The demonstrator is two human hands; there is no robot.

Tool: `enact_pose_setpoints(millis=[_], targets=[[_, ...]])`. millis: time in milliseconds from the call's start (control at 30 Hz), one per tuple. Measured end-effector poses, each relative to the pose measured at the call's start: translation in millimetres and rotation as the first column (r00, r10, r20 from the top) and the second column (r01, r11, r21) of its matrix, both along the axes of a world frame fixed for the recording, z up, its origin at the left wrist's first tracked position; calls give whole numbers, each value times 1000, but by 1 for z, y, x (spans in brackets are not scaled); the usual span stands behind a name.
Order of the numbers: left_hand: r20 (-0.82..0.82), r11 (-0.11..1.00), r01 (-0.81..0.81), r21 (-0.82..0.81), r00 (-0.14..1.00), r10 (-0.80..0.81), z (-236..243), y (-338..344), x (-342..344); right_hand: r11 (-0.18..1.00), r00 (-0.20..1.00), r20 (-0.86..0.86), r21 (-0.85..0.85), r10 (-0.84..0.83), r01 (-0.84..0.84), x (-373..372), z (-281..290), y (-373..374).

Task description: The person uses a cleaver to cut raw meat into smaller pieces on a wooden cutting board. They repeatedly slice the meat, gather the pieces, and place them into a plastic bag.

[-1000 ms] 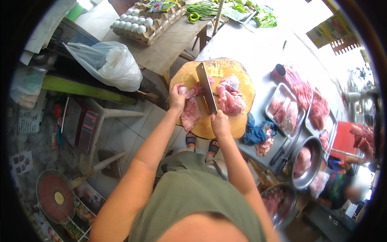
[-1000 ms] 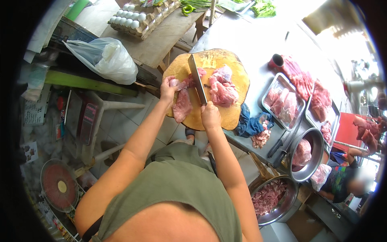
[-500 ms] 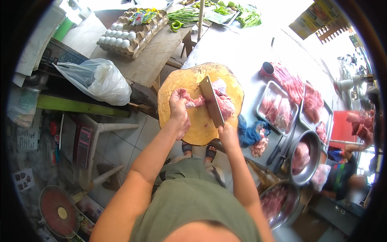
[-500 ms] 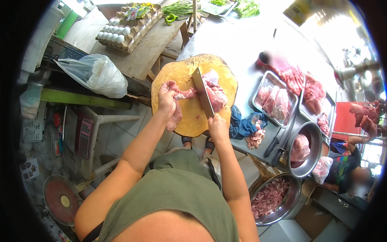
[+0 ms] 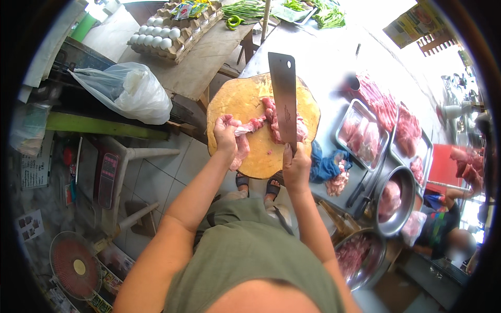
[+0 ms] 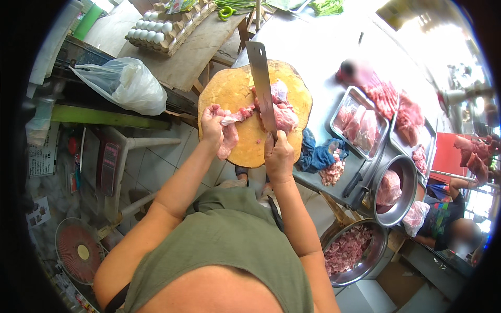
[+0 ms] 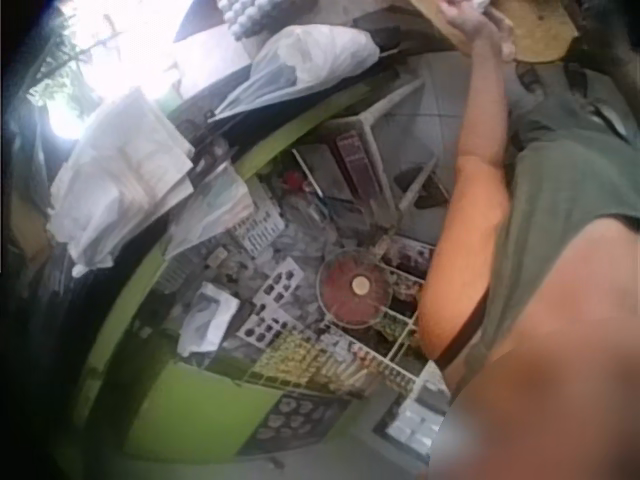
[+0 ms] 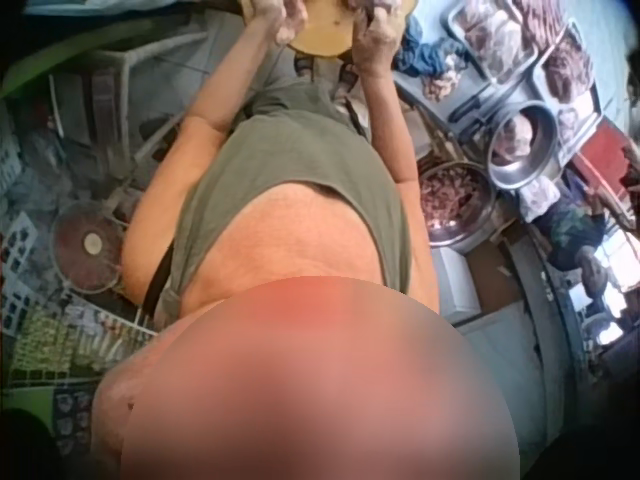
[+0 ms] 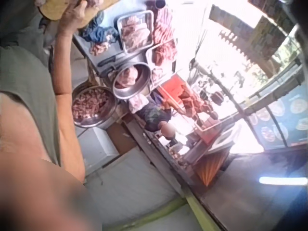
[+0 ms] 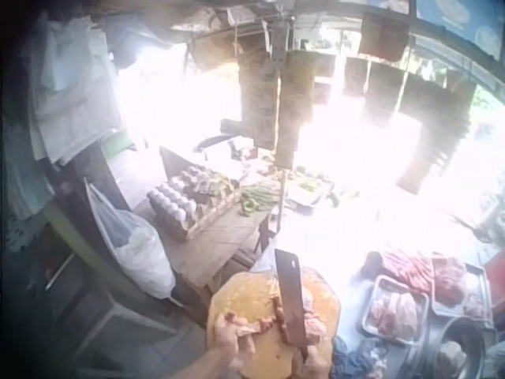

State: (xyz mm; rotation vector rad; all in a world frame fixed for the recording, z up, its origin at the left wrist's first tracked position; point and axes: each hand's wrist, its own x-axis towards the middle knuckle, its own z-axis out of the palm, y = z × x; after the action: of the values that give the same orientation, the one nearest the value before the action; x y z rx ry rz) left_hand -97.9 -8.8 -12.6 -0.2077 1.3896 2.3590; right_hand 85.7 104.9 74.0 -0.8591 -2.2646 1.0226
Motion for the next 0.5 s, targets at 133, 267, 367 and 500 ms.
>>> enact_pose_setpoints(millis=[133, 267, 367, 500], targets=[[9, 997, -12, -76, 1000, 12, 4, -3, -5, 986, 773, 624, -165, 113, -12, -11, -46, -4], [-12, 990, 136, 28, 991, -136, 35, 17, -38, 999, 871, 492, -30, -12, 30, -8, -72, -5], [-153, 995, 103, 1, 983, -101, 63, 36, -62, 996, 866, 500, -75, 4, 38, -5, -65, -5], [-486, 997, -73, -31, 873, 49, 61, 51, -52, 986, 866, 500, -154, 23, 63, -4, -56, -10]])
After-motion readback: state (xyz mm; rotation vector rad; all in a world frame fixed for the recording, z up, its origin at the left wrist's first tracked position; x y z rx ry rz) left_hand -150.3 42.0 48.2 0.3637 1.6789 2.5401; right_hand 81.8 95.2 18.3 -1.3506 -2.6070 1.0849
